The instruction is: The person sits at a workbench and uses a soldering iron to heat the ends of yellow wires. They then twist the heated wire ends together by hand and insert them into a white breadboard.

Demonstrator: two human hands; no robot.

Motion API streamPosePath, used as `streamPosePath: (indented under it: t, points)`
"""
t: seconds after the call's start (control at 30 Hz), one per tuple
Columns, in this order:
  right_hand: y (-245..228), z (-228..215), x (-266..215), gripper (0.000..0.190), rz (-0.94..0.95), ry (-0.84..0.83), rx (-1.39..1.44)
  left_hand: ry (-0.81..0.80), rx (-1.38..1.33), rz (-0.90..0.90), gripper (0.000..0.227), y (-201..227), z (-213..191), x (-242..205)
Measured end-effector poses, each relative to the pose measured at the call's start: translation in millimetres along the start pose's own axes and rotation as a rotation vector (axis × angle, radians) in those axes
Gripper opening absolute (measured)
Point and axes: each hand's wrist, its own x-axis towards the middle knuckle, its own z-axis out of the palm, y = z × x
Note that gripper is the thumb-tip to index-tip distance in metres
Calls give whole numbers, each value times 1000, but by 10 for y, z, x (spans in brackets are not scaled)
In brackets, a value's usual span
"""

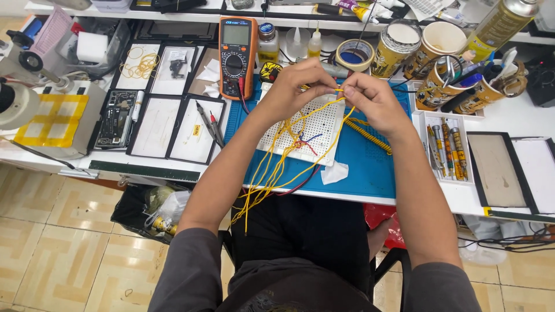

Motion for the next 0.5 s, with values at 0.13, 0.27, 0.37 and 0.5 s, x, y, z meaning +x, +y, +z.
streamPosePath:
  t: [0.13,0.27,0.37,0.5]
  points:
    - [123,11,48,21,11,43,-34,20,167,30,11,-66,38,-21]
    - [59,55,27,24,53,-10,-22,63,286,79,15,-128,67,-73]
    - [3,73,22,24,95,-68,61,131,372,156,8,-137,70,-71]
    - [11,114,56,23,40,33,-133,53,258,5,8,-74,-33,-19]
